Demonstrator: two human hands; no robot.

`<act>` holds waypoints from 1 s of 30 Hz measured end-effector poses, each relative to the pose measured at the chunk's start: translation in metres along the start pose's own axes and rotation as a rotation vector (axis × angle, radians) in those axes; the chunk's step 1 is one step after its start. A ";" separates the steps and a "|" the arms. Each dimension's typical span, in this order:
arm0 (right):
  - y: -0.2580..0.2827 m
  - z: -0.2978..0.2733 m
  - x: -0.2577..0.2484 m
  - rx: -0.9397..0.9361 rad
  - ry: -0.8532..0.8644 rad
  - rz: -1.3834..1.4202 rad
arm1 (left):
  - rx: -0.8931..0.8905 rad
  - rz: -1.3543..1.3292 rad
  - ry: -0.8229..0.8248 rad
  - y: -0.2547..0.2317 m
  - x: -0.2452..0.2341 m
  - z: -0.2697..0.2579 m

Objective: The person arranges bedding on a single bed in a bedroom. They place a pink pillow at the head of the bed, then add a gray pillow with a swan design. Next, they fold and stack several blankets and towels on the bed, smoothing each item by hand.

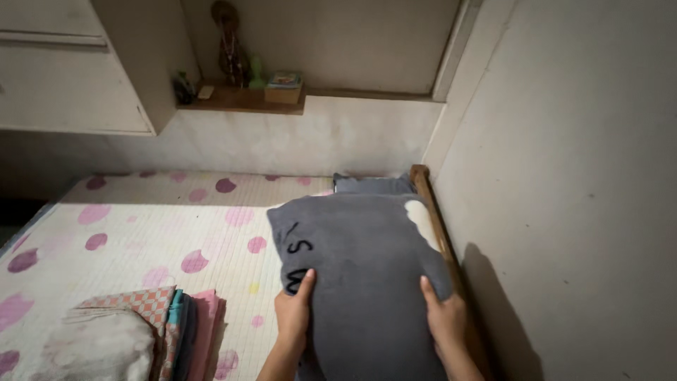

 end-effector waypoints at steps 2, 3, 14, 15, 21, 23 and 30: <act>-0.007 0.001 -0.005 -0.115 -0.086 0.058 | 0.010 0.052 0.012 0.005 0.006 0.003; -0.018 -0.003 -0.002 -0.101 -0.072 0.083 | -0.007 0.044 0.024 0.014 0.005 0.001; -0.060 0.045 0.054 -0.023 -0.088 0.026 | -0.002 0.008 0.085 0.075 0.035 0.089; -0.062 0.052 0.061 0.019 -0.064 0.062 | 0.028 -0.003 0.083 0.082 0.036 0.100; -0.061 0.081 0.100 -0.391 -0.037 0.156 | 0.059 0.039 0.026 0.133 0.033 0.173; -0.067 0.090 0.115 -0.588 -0.091 0.137 | 0.060 0.037 0.007 0.155 0.030 0.198; -0.128 0.129 0.185 0.259 0.101 0.161 | 0.091 0.130 0.048 0.223 0.023 0.293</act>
Point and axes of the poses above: each hand's wrist, its own z-axis towards the middle knuckle, its own x-axis out of the palm, y = z × x, the point moved 5 cm from there along z, towards the middle knuckle, and after that the axes turned 4 degrees about -z, right-handed, at the moved point
